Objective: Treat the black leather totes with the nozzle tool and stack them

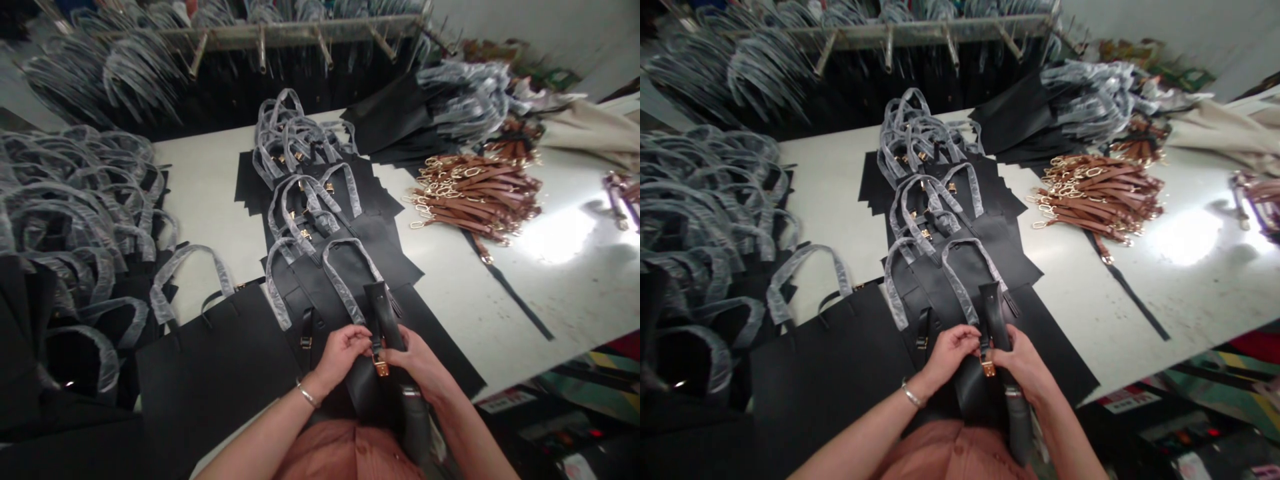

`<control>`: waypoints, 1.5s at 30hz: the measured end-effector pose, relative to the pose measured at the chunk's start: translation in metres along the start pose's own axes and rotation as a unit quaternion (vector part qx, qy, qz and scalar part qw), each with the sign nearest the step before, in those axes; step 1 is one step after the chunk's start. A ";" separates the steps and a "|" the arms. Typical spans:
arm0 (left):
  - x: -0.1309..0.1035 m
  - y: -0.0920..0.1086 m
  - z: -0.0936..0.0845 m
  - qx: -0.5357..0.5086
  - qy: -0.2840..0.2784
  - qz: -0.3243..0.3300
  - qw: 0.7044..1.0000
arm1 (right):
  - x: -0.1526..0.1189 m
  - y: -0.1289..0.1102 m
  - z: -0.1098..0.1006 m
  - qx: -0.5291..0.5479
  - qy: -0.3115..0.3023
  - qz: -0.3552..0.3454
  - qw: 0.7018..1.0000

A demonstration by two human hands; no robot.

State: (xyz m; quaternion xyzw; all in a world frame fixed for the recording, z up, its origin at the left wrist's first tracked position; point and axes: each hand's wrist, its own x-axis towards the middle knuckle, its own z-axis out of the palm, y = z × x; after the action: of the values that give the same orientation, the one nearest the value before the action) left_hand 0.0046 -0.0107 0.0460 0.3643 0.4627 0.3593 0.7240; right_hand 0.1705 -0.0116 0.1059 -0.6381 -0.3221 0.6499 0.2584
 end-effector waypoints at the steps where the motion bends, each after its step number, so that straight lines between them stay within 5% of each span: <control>1: -0.001 0.001 0.000 -0.002 -0.004 -0.001 1.000 | 0.000 0.000 0.000 0.003 -0.006 0.000 1.000; 13: -0.014 -0.009 0.024 -0.170 0.011 -0.049 0.984 | 0.006 0.010 0.001 -0.058 0.041 -0.033 0.997; 16: -0.013 -0.012 0.026 -0.183 0.051 -0.040 0.981 | 0.001 0.009 -0.008 -0.087 0.046 -0.038 0.994; 24: 0.000 -0.012 0.010 -0.132 0.078 -0.014 0.988 | -0.067 0.000 -0.054 -0.172 -0.094 0.015 0.980; 30: -0.001 -0.009 0.003 -0.018 0.028 0.047 0.998 | -0.069 0.007 -0.036 -0.104 -0.141 0.083 0.981; 39: -0.001 -0.008 0.000 -0.013 0.044 0.028 0.999 | -0.062 -0.005 -0.022 -0.031 -0.174 0.098 0.979; 45: -0.001 -0.002 0.001 -0.048 0.037 -0.003 0.998 | -0.054 -0.012 -0.027 -0.034 -0.080 0.065 0.994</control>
State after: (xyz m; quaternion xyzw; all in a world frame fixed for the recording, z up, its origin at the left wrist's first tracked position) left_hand 0.0056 -0.0127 0.0444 0.3141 0.4728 0.3918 0.7241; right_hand 0.1997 -0.0418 0.1509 -0.6117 -0.3215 0.7031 0.1677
